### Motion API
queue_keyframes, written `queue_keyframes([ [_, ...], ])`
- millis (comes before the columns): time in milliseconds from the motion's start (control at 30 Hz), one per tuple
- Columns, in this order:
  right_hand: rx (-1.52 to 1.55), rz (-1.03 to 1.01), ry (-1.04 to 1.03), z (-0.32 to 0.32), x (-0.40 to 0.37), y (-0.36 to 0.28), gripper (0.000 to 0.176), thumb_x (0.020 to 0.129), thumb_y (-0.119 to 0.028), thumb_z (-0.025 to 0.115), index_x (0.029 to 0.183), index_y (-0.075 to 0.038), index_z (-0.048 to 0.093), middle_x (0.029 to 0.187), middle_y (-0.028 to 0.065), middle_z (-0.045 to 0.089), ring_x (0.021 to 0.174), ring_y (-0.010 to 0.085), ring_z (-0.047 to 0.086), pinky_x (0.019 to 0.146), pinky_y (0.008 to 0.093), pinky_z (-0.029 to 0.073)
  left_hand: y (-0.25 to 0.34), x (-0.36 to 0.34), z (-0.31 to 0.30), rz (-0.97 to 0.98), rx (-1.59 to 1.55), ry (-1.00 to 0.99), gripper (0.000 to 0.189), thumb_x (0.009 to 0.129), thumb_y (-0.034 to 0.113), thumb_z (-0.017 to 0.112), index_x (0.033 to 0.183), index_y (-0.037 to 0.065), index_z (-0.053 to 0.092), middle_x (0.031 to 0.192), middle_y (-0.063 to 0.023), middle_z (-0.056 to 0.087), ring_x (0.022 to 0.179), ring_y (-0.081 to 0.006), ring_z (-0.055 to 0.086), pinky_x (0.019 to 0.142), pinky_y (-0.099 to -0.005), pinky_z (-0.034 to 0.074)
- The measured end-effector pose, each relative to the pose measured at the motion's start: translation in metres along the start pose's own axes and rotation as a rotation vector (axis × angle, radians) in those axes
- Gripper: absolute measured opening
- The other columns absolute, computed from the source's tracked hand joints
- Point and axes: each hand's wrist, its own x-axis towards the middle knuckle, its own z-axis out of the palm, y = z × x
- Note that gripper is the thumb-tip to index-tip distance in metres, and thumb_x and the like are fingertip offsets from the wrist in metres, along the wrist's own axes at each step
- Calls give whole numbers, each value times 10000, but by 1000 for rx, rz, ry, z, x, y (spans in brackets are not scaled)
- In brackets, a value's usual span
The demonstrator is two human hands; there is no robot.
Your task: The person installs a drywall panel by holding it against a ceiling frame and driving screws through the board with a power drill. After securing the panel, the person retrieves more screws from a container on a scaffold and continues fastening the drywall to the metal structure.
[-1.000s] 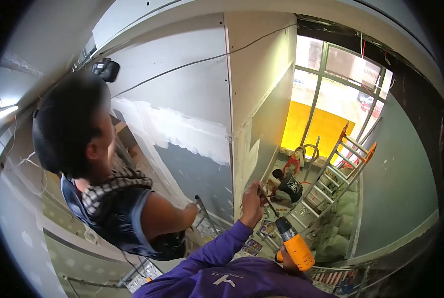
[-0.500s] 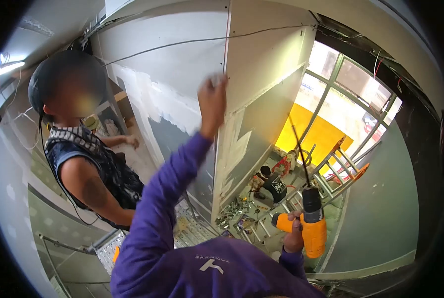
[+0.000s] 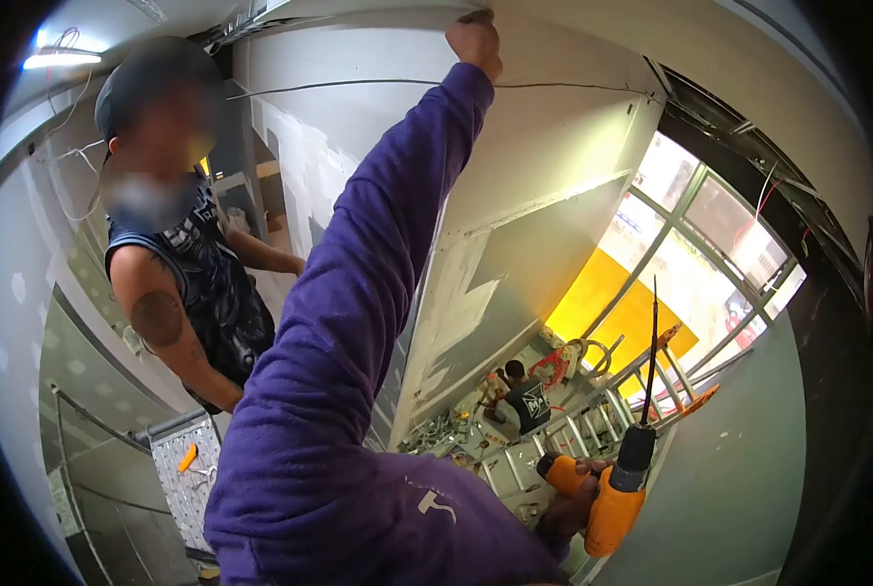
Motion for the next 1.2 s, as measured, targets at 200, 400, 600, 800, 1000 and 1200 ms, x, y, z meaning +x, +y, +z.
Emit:
queue_keyframes([
  [200,-100,-21,68,11,19,-18,253,877,-182,652,1058,-59,526,931,58,557,796,179,556,786,389,480,2,-26,8,-159,-151,43,106,876,126,574,910,95,669,676,-23,569,582,-172,510,532,-334,399],
  [400,-107,-42,45,-9,29,3,280,863,-180,673,1069,-54,531,867,51,577,776,185,570,751,374,484,3,-16,4,24,-13,24,123,864,130,591,920,63,679,727,-24,590,673,-154,545,602,-292,426],
  [600,-63,-47,50,-8,36,1,299,844,-133,684,1086,-50,527,880,58,583,778,177,567,733,353,481,-11,22,-11,297,-92,87,135,817,70,599,781,-55,634,727,-58,610,655,-171,541,571,-348,423],
  [800,-118,30,14,-34,29,22,356,857,-84,646,1170,-40,485,940,59,574,806,161,546,752,343,470,-11,-31,-56,102,204,25,326,915,299,562,755,34,666,515,-2,431,428,-120,382,423,-296,300],
  [1000,-34,78,-108,-39,29,36,407,872,-104,656,1227,-35,470,1010,71,576,823,163,553,768,349,476,-38,-285,-162,107,348,-728,345,1012,283,416,866,24,592,659,7,484,553,-91,418,525,-287,355],
  [1200,-17,141,-162,-28,29,35,409,867,-39,650,1233,-53,470,1006,74,588,812,179,560,772,363,478,-156,-599,-413,-1745,-22,-272,299,940,275,561,723,70,547,570,-73,534,444,-153,457,351,-314,289],
])
